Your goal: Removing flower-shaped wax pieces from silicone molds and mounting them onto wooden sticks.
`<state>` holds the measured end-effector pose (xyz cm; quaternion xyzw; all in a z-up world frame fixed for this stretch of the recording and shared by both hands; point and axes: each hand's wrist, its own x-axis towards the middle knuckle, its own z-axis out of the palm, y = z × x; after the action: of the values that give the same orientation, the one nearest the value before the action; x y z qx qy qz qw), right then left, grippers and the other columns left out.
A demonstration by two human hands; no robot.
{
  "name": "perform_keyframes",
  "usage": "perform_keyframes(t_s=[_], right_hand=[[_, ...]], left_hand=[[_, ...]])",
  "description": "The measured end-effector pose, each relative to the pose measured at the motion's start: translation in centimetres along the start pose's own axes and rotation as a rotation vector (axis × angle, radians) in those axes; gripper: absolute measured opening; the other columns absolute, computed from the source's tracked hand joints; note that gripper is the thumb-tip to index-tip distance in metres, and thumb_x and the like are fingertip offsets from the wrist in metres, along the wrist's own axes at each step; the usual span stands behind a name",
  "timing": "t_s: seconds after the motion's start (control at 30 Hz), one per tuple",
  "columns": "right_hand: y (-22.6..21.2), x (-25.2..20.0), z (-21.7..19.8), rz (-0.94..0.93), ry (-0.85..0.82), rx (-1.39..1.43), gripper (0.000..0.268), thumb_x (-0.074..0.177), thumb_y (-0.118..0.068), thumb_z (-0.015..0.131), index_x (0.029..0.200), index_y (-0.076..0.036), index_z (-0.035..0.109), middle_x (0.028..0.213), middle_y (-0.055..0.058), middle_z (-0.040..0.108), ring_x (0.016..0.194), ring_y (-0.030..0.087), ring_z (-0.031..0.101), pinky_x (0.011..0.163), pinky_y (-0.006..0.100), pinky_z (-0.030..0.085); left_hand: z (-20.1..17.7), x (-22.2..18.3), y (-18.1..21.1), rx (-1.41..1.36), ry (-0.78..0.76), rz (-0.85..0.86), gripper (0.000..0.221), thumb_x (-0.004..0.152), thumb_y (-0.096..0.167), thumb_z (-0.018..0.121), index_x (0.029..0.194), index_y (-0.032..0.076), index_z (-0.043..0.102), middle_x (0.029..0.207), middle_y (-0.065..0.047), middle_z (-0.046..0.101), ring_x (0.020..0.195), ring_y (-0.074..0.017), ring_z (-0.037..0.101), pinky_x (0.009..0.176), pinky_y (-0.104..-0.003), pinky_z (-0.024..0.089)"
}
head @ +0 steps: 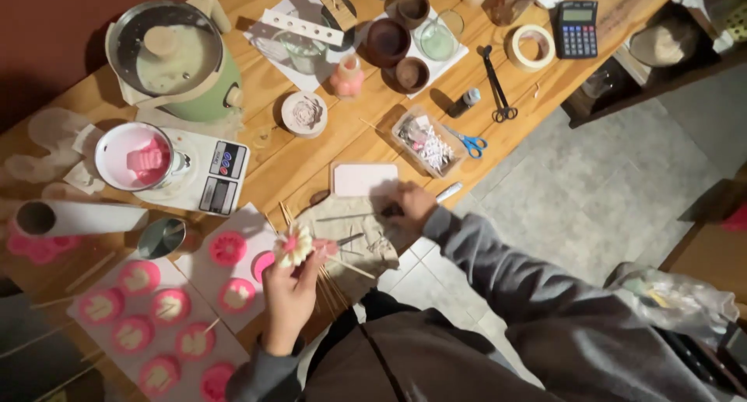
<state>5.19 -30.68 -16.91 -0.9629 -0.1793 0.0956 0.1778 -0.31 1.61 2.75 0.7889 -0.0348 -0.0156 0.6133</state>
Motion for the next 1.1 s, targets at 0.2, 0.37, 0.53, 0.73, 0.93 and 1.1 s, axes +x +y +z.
perform_keyframes(t_s=[0.2,0.37,0.53,0.73,0.93,1.1], right_hand=[[-2.8,0.6,-1.8,-0.158,0.252,0.011,0.026,0.070,-0.017,0.073,0.093,-0.006,0.070,0.095,0.012,0.064,0.089,0.033,0.058,0.080,0.042,0.051],[-3.9,2.3,-2.4,-0.111,0.184,-0.110,0.050,0.066,-0.032,0.081,0.104,-0.004,0.064,0.110,0.016,0.057,0.100,0.034,0.052,0.089,0.045,0.046],[-4.2,5.2,-2.6,-0.111,0.184,0.026,0.102,0.070,-0.051,0.085,0.148,0.000,0.042,0.155,0.022,0.041,0.142,0.037,0.041,0.123,0.061,0.024],[-2.9,6.4,-3.3,-0.192,0.277,-0.060,0.070,0.072,-0.029,0.081,0.134,-0.004,0.060,0.141,0.013,0.060,0.122,0.039,0.059,0.110,0.054,0.042],[-0.6,6.3,-2.3,-0.049,0.390,-0.013,0.071,0.068,-0.032,0.087,0.124,0.002,0.059,0.115,0.019,0.054,0.097,0.038,0.058,0.088,0.045,0.052],[-0.8,5.8,-0.2,-0.008,0.479,-0.011,0.044,0.086,-0.010,0.069,0.126,0.005,0.059,0.128,0.021,0.060,0.109,0.037,0.063,0.095,0.041,0.054]], left_hand=[[-1.1,-0.7,0.4,-0.112,-0.002,-0.056,0.011,0.092,0.001,0.065,0.099,-0.003,0.073,0.094,-0.007,0.082,0.083,-0.0153,0.080,0.073,-0.024,0.062],[-1.5,-1.0,-0.2,-0.102,0.006,-0.072,0.013,0.092,0.003,0.067,0.101,-0.003,0.074,0.092,-0.007,0.083,0.084,-0.0155,0.081,0.073,-0.025,0.062],[-1.8,-1.5,-0.1,-0.109,0.010,-0.104,0.015,0.092,0.002,0.065,0.102,-0.004,0.073,0.092,-0.007,0.083,0.082,-0.0150,0.080,0.074,-0.024,0.061],[-2.2,-1.8,0.3,-0.071,0.014,-0.059,0.015,0.091,0.004,0.067,0.102,-0.002,0.074,0.090,-0.006,0.082,0.080,-0.0142,0.078,0.078,-0.024,0.060],[-2.0,-2.1,-0.1,-0.134,-0.017,-0.150,0.017,0.093,0.003,0.065,0.107,-0.003,0.072,0.093,-0.010,0.083,0.085,-0.0159,0.081,0.075,-0.023,0.061],[-1.6,-1.9,0.4,-0.141,-0.020,-0.131,0.014,0.092,-0.001,0.066,0.104,-0.004,0.072,0.092,-0.009,0.083,0.083,-0.0157,0.080,0.075,-0.023,0.061]])
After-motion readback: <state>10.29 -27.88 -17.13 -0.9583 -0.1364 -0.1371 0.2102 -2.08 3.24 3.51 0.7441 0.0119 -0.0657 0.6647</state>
